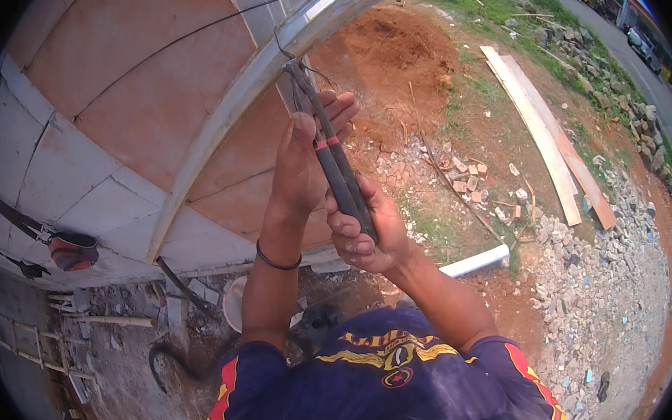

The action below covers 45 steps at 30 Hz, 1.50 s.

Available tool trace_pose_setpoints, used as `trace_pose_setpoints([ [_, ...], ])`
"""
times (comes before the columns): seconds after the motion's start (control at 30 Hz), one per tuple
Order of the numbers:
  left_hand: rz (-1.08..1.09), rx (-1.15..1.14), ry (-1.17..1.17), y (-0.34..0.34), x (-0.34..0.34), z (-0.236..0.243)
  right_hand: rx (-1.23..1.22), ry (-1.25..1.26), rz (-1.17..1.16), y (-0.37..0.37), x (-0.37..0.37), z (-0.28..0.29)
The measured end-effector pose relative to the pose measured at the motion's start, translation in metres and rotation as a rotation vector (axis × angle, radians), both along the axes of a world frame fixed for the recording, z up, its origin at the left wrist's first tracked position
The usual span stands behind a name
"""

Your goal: The person retrieves a long metal trim piece and a hammer from a pile of construction materials. They position the trim against a wooden structure and use the hammer to drive nails into it. The person then uses pliers to adjust or secure the trim.

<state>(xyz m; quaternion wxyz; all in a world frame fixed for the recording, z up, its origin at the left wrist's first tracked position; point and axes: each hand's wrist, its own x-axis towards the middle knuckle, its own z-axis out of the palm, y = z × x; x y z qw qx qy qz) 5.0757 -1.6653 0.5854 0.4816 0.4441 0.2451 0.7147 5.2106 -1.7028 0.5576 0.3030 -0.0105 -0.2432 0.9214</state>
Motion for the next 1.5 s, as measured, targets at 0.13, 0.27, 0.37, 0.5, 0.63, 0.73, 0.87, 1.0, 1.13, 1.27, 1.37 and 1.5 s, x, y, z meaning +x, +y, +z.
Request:
trace_pose_setpoints([
  [0.13, -0.367, 0.050, -0.150, 0.006, -0.008, 0.004, -0.173, 0.318, 0.272, 0.003, -0.007, -0.013],
  [0.27, -0.079, -0.042, 0.173, 0.010, -0.002, 0.004, 0.193, -0.348, -0.336, -0.006, 0.011, -0.002],
  [0.37, 0.079, -0.014, 0.266, 0.008, 0.011, 0.010, 0.600, -0.615, -0.527, -0.011, 0.031, 0.016],
  [0.5, 0.352, -0.255, 0.984, -0.027, -0.003, 0.050, 0.845, -0.913, -0.456, 0.005, 0.037, 0.033],
  [0.63, 0.686, -0.027, 1.035, -0.052, -0.033, 0.116, 0.848, -0.926, -0.523, 0.010, 0.022, 0.029],
  [0.73, 0.423, 0.389, 0.870, 0.030, -0.032, 0.182, 0.822, -0.886, -0.576, 0.006, 0.013, 0.026],
  [0.87, 0.269, 0.056, 0.810, 0.130, -0.007, 0.227, 1.003, -1.086, -0.567, 0.004, 0.011, 0.031],
  [1.0, 0.227, -0.063, 0.871, 0.179, 0.006, 0.227, 1.079, -1.051, -0.622, 0.002, 0.007, 0.037],
  [1.13, 0.226, -0.115, 0.911, 0.199, 0.008, 0.217, 1.114, -1.021, -0.670, 0.002, 0.002, 0.035],
  [1.27, 0.235, -0.129, 0.949, 0.207, 0.006, 0.212, 1.128, -0.966, -0.627, 0.016, 0.008, 0.036],
  [1.37, 0.247, -0.132, 0.985, 0.207, 0.003, 0.211, 0.910, -0.936, -0.310, 0.031, 0.019, 0.045],
  [1.5, 0.255, -0.128, 1.025, 0.207, -0.002, 0.208, 0.772, -0.803, -0.178, 0.048, 0.026, 0.058],
])
